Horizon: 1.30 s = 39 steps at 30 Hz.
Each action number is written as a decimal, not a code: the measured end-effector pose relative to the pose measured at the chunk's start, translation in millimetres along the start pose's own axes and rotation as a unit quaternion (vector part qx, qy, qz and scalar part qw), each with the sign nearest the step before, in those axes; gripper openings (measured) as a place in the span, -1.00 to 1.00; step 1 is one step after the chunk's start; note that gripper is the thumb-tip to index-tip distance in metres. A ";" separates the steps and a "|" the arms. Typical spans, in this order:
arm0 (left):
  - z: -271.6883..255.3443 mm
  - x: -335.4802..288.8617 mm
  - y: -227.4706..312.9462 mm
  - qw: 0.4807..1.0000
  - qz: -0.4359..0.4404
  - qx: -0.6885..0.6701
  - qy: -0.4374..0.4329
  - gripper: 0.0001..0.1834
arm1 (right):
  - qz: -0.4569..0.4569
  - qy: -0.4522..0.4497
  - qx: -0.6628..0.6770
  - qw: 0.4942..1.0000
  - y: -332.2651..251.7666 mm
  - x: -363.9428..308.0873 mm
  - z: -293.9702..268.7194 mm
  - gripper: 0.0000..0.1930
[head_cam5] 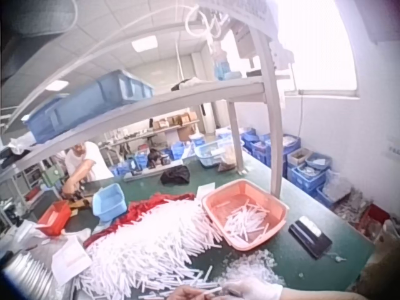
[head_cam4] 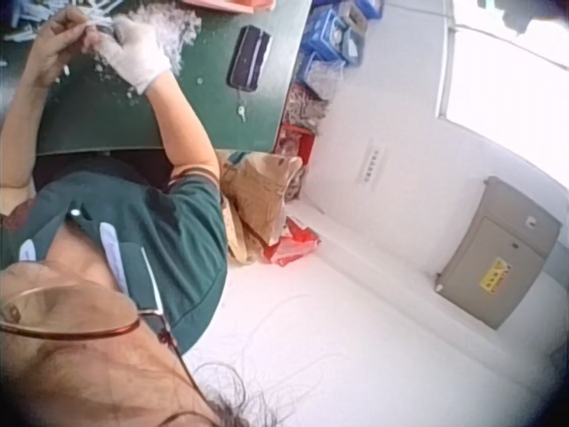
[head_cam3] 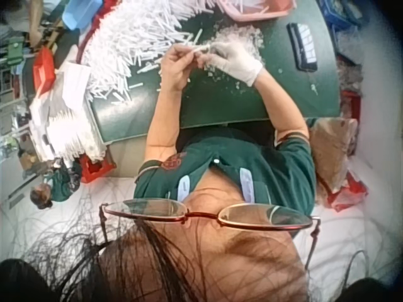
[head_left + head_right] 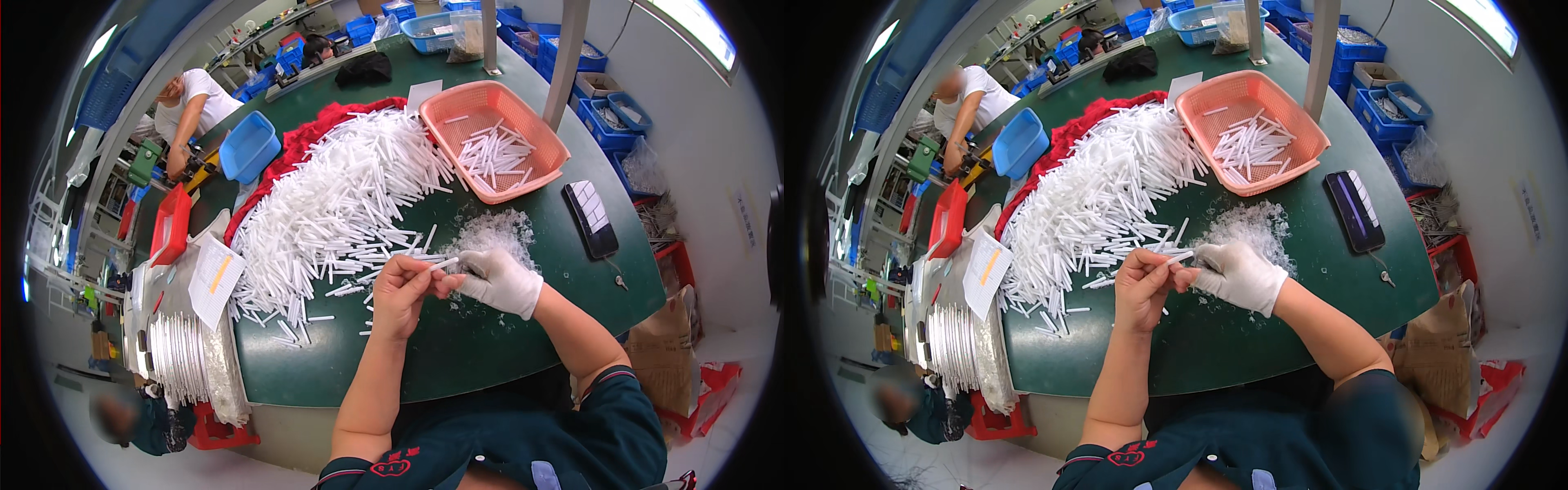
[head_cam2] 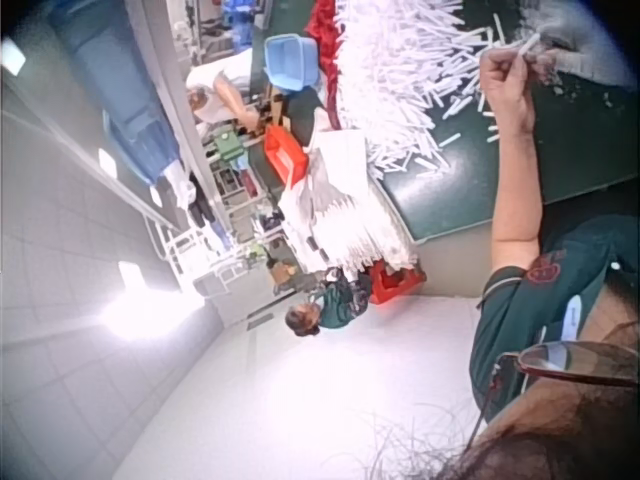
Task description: The person assembles small plastic pen parts by hand at a production station, taking plastic pieces from an assembly tray and fitting them together.
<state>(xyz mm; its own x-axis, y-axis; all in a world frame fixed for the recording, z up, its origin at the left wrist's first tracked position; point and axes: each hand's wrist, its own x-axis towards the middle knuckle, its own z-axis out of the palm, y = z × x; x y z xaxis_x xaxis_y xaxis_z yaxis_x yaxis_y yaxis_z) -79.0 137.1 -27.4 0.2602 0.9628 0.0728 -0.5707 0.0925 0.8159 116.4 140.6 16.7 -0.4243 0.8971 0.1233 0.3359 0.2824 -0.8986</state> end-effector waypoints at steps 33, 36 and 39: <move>3.4 -2.0 1.4 0.998 0.021 0.050 0.019 -0.94 | 0.127 0.021 0.193 0.973 11.4 1.4 -10.0 -0.72; 1.7 -2.0 1.1 0.994 0.032 0.099 0.023 -0.94 | 0.224 0.008 0.298 0.928 -3.8 3.0 -18.9 -0.71; 4.0 -2.5 0.1 0.990 0.034 0.133 0.007 -0.94 | 0.208 -0.027 0.266 0.941 1.8 3.4 -16.4 -0.72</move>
<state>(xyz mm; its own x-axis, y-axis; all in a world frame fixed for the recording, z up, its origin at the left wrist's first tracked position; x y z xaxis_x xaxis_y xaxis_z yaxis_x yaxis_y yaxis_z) -76.5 133.6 -25.2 0.2170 0.9680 0.1261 -0.3602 -0.0407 0.9320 129.4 149.7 22.4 -0.3967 0.8694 -0.2945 0.0198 -0.3127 -0.9497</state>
